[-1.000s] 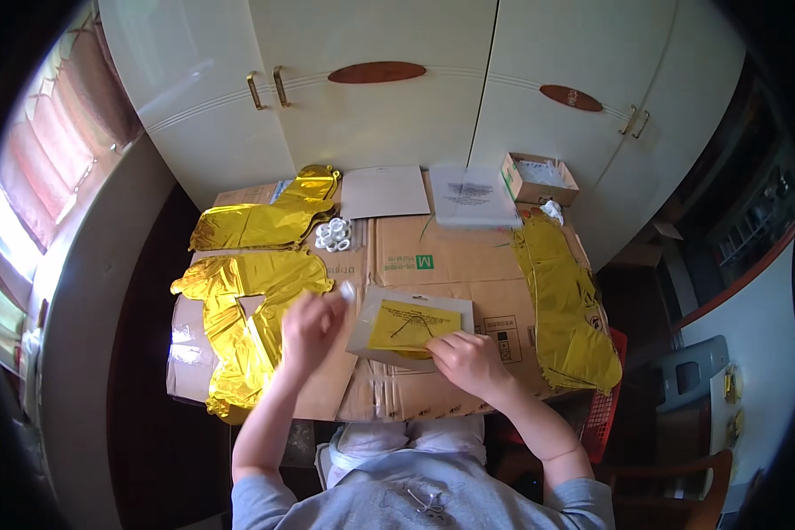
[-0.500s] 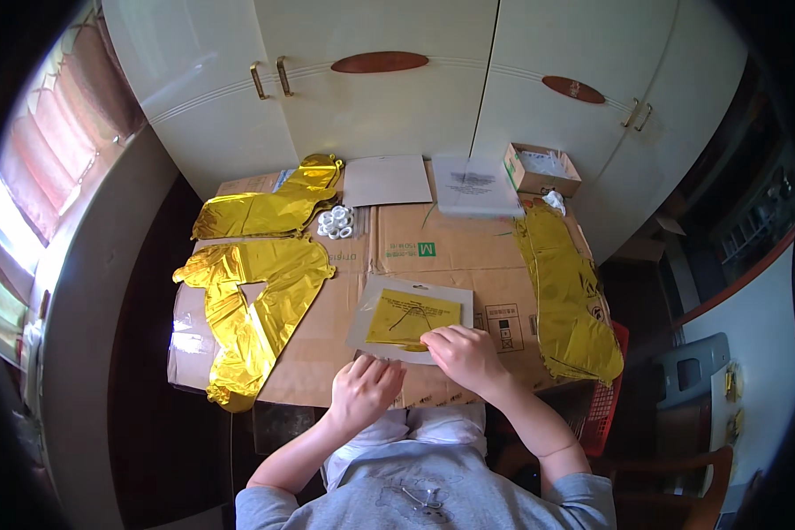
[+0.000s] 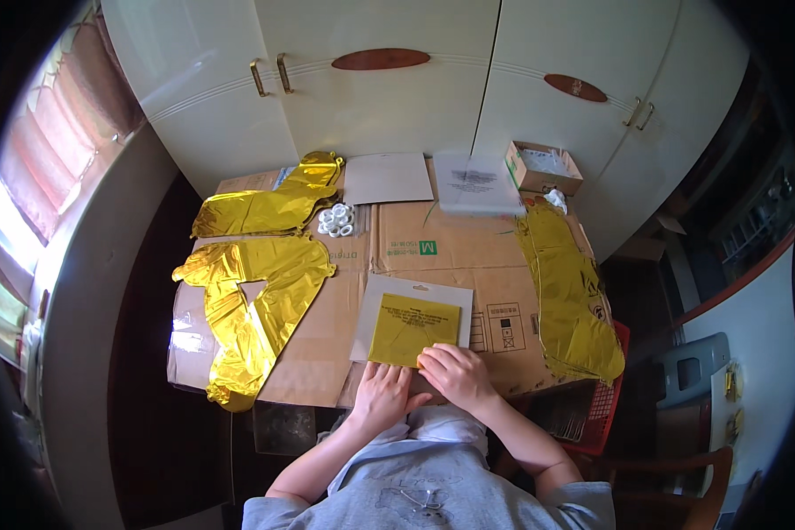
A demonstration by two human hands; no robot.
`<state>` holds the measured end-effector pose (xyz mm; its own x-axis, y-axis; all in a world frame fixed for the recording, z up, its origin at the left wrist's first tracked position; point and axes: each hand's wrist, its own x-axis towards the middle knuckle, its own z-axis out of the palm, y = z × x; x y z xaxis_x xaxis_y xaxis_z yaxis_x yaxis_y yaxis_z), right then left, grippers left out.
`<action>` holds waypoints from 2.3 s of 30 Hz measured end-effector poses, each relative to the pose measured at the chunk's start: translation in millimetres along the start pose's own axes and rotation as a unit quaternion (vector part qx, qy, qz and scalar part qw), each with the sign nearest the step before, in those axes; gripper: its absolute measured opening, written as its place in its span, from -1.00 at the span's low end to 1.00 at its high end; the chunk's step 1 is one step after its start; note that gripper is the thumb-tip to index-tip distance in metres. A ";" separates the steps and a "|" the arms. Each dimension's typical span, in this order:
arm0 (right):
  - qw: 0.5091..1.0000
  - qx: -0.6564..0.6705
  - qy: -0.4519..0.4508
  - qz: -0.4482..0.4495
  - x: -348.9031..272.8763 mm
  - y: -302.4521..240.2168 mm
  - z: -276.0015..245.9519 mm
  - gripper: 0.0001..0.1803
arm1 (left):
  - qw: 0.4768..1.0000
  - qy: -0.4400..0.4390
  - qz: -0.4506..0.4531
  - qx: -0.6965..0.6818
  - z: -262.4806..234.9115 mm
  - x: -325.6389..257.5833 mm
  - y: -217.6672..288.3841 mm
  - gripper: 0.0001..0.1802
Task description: Folding and organizing gold foil sheets on a cardboard surface.
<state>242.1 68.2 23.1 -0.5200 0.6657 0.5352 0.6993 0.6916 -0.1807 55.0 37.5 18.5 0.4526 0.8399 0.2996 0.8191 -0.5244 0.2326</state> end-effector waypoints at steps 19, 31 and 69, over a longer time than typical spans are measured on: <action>0.999 0.012 -0.037 -0.002 -17.9 3.5 10.9 -0.80 | 0.998 0.001 -0.034 0.050 -14.4 -27.5 -21.7 -0.46; 0.998 0.044 -0.045 0.024 -11.1 -6.6 -11.1 -0.82 | 0.958 0.011 -0.067 -0.279 -5.0 -24.4 -35.4 -0.38; 0.990 0.035 -0.104 0.086 6.1 -67.6 57.5 -0.88 | 0.984 -0.086 0.012 -0.155 -14.9 -24.1 -59.4 -0.24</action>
<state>163.5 41.6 -8.9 -0.4907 0.8141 0.3106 0.7546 0.5752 -0.3157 -9.8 46.3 11.2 0.5445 0.8245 0.1543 0.6726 -0.5390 0.5071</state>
